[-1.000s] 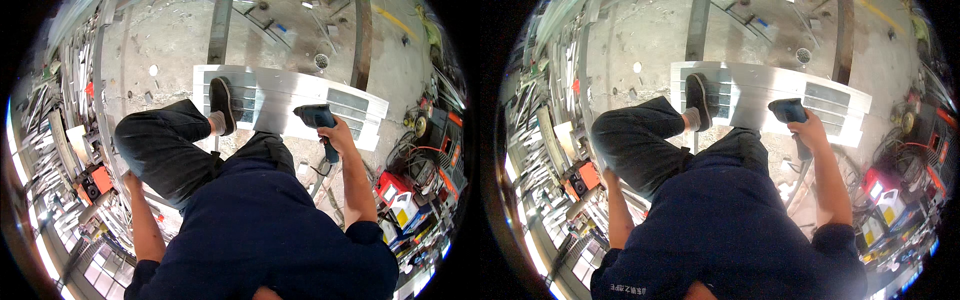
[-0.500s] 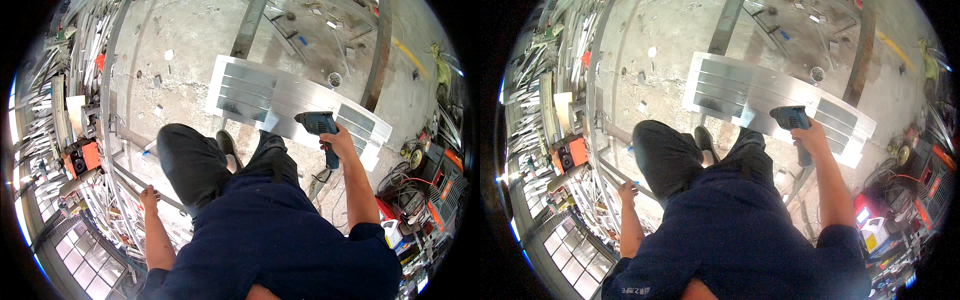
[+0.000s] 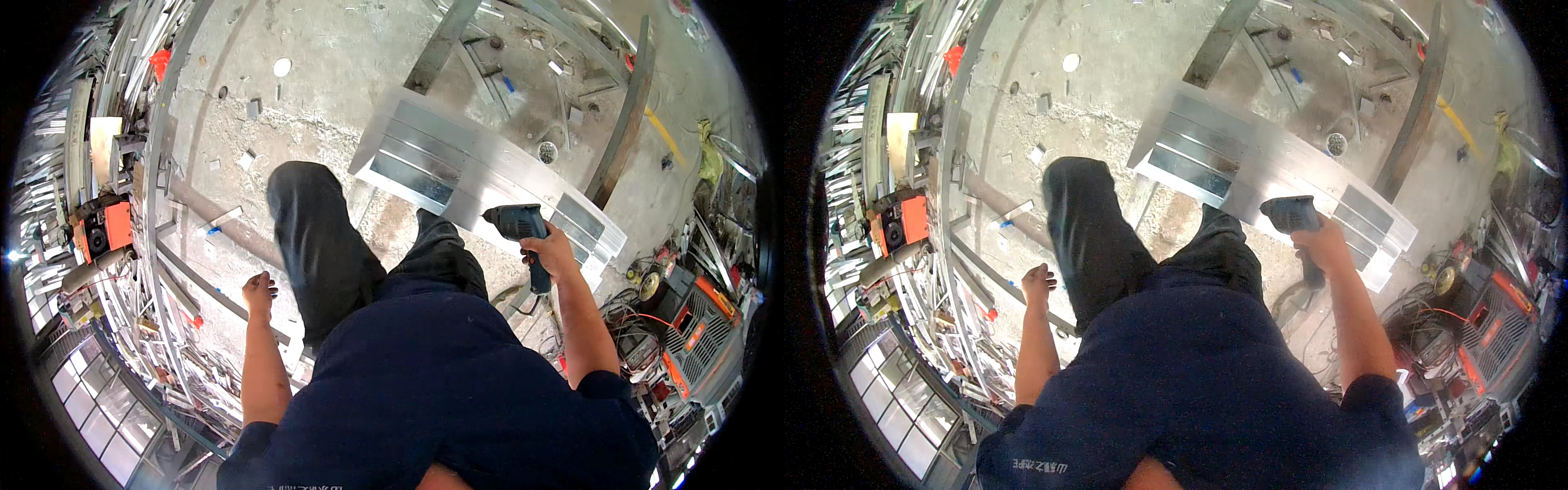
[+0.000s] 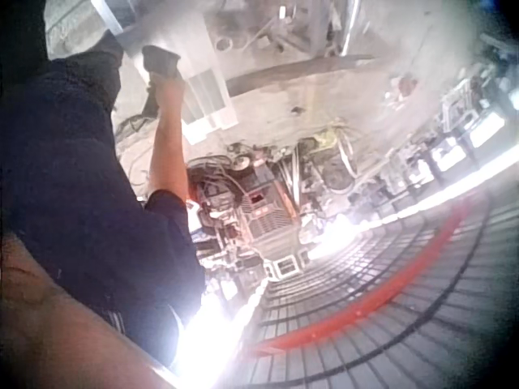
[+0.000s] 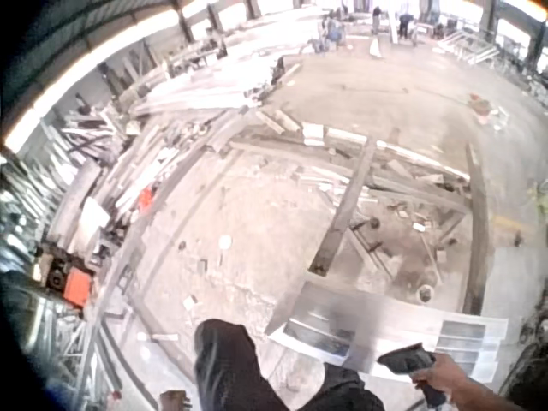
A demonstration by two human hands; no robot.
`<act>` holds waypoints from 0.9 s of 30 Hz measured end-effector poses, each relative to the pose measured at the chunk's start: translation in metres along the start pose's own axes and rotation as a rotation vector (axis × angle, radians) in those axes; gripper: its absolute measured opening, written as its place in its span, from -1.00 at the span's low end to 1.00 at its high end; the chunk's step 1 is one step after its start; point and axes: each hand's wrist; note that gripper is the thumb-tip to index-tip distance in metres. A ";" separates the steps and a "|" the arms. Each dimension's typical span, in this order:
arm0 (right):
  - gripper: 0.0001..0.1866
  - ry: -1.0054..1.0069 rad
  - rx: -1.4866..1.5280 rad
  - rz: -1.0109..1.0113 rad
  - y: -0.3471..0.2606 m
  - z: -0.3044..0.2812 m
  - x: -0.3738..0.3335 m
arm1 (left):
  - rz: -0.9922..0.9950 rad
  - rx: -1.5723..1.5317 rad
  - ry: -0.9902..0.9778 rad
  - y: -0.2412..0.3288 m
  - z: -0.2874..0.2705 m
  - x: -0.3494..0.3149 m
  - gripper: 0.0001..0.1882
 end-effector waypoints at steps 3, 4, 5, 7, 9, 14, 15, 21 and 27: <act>-0.57 0.069 0.086 -0.013 -0.002 0.016 -0.009 | 0.002 -0.037 -0.052 0.029 -0.001 0.034 -0.68; -0.57 0.089 0.150 -0.022 -0.002 0.021 -0.012 | 0.030 0.005 -0.094 0.045 0.000 0.052 -0.67; -0.58 0.114 0.220 -0.030 -0.001 0.027 -0.015 | 0.064 0.041 -0.127 0.063 0.004 0.071 -0.67; -0.60 0.232 0.304 -0.049 0.010 0.045 -0.024 | 0.144 0.142 -0.229 0.111 0.027 0.117 -0.67; -0.58 0.367 0.352 -0.018 0.010 0.069 -0.039 | 0.302 0.253 -0.419 0.160 0.057 0.163 -0.68; -0.64 0.648 0.571 0.030 0.018 0.141 -0.067 | 0.747 0.680 -1.041 0.261 0.192 0.162 -0.62; -0.66 0.677 0.633 0.062 0.021 0.154 -0.073 | 0.718 0.715 -1.199 0.269 0.216 0.132 -0.62; -0.72 0.697 0.725 0.213 0.045 0.203 -0.092 | 1.140 1.212 -1.904 0.141 0.286 0.013 -0.50; -0.71 0.618 0.691 0.226 0.080 0.208 -0.083 | 1.276 1.519 -1.852 0.039 0.281 -0.019 -0.63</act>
Point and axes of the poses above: each hand's wrist, its own x-axis towards the middle knuckle, its own z-axis out of the palm, y = z × x, and after that the axes turned 1 degree about y, right-handed
